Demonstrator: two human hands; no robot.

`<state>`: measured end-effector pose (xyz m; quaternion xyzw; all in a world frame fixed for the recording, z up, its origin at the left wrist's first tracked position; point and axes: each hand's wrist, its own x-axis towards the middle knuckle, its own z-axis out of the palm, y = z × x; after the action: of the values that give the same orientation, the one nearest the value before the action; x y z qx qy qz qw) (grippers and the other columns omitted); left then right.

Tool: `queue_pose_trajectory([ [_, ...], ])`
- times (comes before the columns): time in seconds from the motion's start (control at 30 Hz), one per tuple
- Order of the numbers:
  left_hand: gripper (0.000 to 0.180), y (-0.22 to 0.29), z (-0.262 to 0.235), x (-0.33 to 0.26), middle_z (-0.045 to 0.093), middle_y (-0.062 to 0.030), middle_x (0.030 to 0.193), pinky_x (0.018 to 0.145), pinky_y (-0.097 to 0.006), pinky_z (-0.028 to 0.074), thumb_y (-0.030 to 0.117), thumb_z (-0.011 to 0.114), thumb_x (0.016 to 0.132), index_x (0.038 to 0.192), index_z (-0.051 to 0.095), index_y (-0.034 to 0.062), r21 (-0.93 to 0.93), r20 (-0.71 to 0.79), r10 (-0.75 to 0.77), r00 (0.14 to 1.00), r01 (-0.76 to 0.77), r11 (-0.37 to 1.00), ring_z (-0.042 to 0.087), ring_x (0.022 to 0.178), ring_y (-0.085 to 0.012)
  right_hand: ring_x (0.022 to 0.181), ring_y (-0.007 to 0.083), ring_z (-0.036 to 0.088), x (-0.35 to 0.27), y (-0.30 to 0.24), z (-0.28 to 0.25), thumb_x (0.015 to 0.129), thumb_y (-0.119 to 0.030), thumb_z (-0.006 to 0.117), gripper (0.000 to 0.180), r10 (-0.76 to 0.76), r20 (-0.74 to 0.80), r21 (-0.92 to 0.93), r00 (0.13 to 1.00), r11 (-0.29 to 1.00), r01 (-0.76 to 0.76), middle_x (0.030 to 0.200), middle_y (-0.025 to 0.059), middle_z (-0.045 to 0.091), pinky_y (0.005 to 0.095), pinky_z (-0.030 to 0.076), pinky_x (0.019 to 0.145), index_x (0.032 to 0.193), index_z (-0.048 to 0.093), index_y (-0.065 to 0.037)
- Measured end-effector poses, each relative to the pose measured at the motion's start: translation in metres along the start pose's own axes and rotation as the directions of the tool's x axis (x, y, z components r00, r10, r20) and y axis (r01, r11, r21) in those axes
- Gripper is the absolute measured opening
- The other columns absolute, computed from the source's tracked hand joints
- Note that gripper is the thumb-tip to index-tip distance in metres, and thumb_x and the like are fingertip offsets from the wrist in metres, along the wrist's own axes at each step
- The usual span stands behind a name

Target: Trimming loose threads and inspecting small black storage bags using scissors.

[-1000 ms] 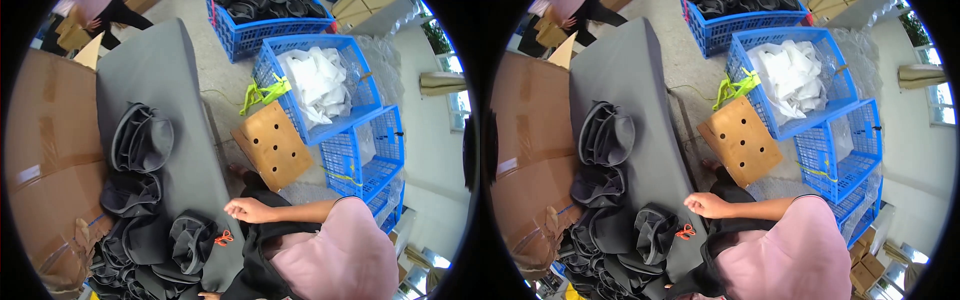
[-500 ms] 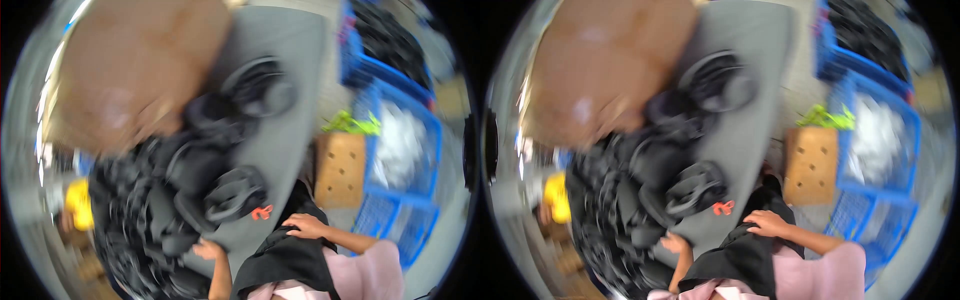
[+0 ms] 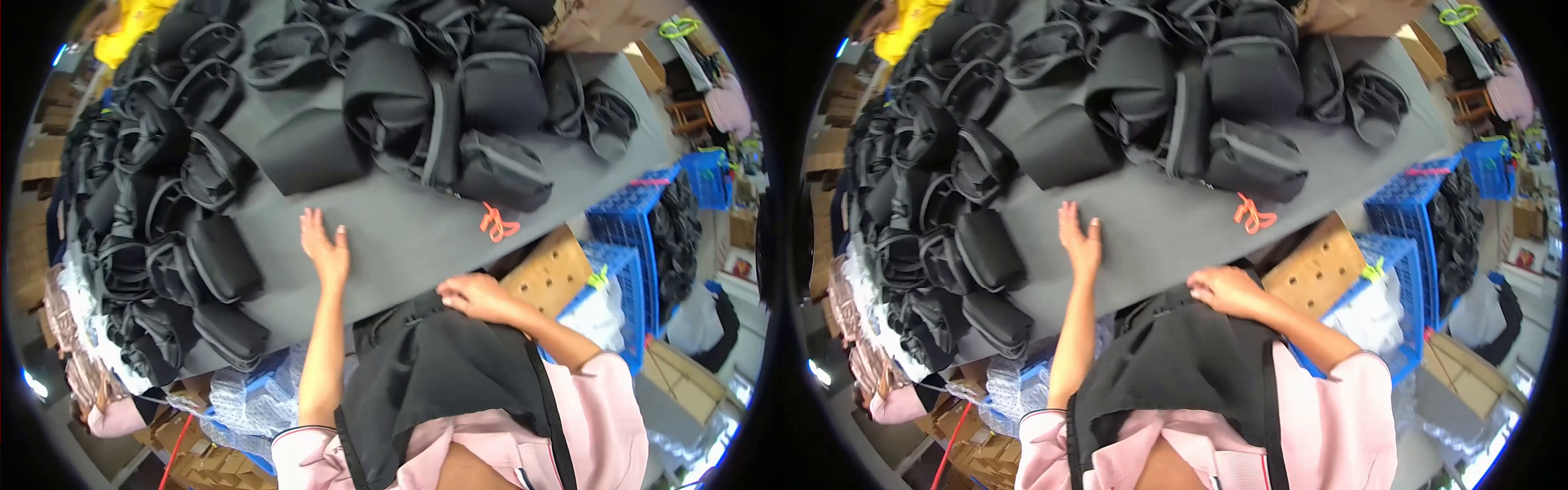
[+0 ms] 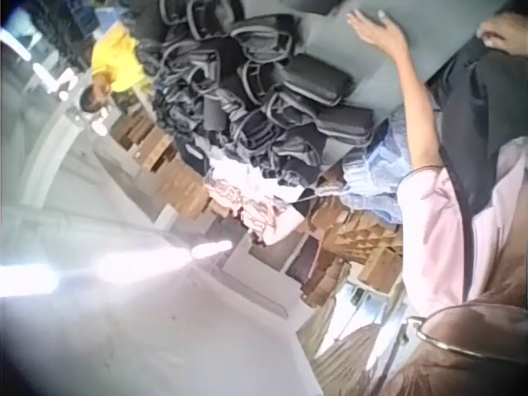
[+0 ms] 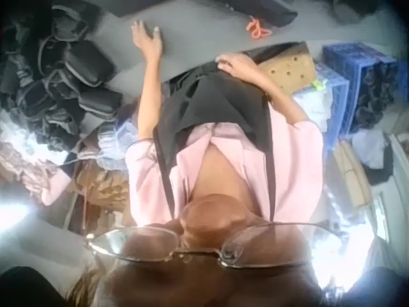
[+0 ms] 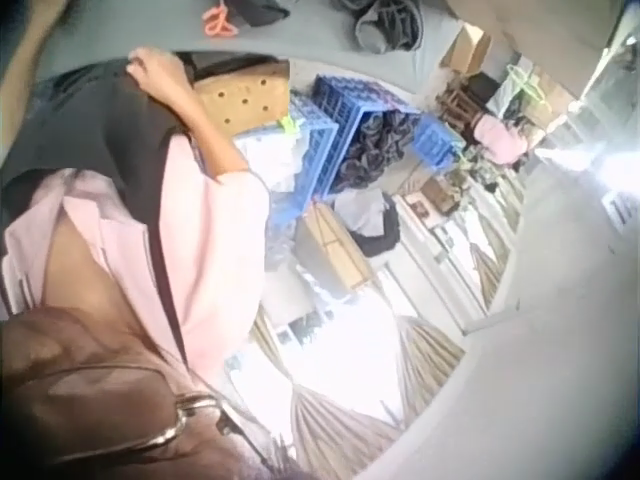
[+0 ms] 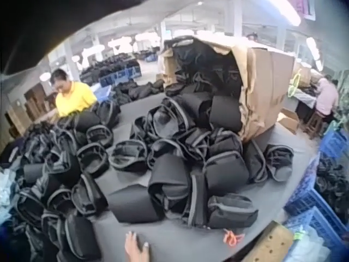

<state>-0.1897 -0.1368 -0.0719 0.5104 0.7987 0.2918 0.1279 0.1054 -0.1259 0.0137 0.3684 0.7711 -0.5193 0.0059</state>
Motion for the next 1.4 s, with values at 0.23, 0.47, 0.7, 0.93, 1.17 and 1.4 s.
queue_pose_trajectory([
  [0.23, 0.057, -0.005, -0.033, 0.007, 0.032, -0.0169, 0.138, 0.102, -0.039, 0.030, 0.013, 0.055, 0.085, 0.134, 0.031, 0.0022, -0.432, -0.150, -0.254, 0.956, 0.168, 0.886, 0.034, 0.127, -0.0296, 0.096, 0.0297, 0.052, 0.041, 0.023, -0.024, 0.074, -0.006, 0.061, 0.031, -0.098, -0.746, -0.299, 0.658, 0.933, -0.200, 0.104, 0.0124, 0.056, 0.0387, 0.043, 0.084, 0.104, 0.057, -0.003],
  [0.47, 0.073, -0.014, -0.047, 0.098, 0.031, -0.0206, 0.137, 0.101, -0.038, 0.032, 0.023, 0.064, 0.081, 0.138, 0.022, 0.0003, -0.757, 0.100, -0.374, 0.922, 0.315, 0.573, 0.034, 0.126, -0.0296, 0.091, 0.0279, 0.048, 0.068, 0.035, -0.004, 0.069, -0.007, 0.066, 0.040, -0.089, -0.694, -0.466, 0.714, 0.813, -0.351, 0.095, 0.0095, 0.051, 0.0376, 0.040, 0.077, 0.107, 0.054, -0.003],
  [0.7, 0.082, -0.022, -0.048, 0.102, 0.048, -0.0136, 0.112, 0.086, -0.035, 0.041, 0.046, 0.074, 0.067, 0.126, 0.039, 0.0012, -0.601, 0.259, -0.367, 0.893, 0.447, 0.663, 0.049, 0.100, -0.0219, 0.085, 0.0290, 0.048, 0.072, 0.045, -0.008, 0.074, -0.001, 0.056, 0.019, -0.377, -0.634, -0.639, 0.676, 0.747, -0.182, 0.086, 0.0102, 0.050, 0.0375, 0.039, 0.073, 0.092, 0.056, -0.001],
  [0.93, 0.066, -0.056, -0.072, 0.115, 0.045, -0.0106, 0.125, 0.096, -0.049, 0.030, 0.058, 0.056, 0.080, 0.120, 0.045, 0.0066, -0.775, 0.564, -0.365, 0.741, 0.628, 0.077, 0.035, 0.121, -0.0248, 0.066, 0.0176, 0.050, 0.076, -0.013, 0.024, 0.088, 0.000, 0.045, 0.007, -0.019, -0.805, -0.009, 0.593, 1.000, 0.019, 0.085, 0.0098, 0.047, 0.0271, 0.040, 0.062, 0.086, 0.052, 0.002],
  [1.17, 0.052, -0.015, -0.064, 0.077, 0.039, -0.0153, 0.134, 0.099, -0.041, 0.031, 0.024, 0.059, 0.082, 0.127, 0.041, 0.0065, -0.650, 0.056, -0.404, 0.913, 0.340, 0.679, 0.032, 0.127, -0.0284, 0.054, 0.0038, 0.039, 0.106, -0.086, 0.039, 0.091, -0.011, 0.049, 0.006, 0.266, -0.513, 0.668, 0.816, 0.721, 0.185, 0.069, -0.0019, 0.044, 0.0168, 0.032, 0.048, 0.095, 0.048, -0.006],
  [1.4, 0.065, -0.013, -0.215, -0.087, 0.024, -0.0204, 0.142, 0.104, -0.056, 0.005, 0.022, 0.069, 0.070, 0.128, 0.041, 0.0089, 0.345, -0.450, 0.002, 0.893, 0.172, 0.923, 0.018, 0.133, -0.0365, 0.054, 0.0012, 0.028, 0.150, -0.131, 0.021, 0.090, -0.007, 0.051, 0.006, -0.010, -0.547, 0.378, 0.837, 0.889, 0.257, 0.065, -0.0071, 0.034, 0.0166, 0.023, 0.048, 0.092, 0.056, -0.004],
])
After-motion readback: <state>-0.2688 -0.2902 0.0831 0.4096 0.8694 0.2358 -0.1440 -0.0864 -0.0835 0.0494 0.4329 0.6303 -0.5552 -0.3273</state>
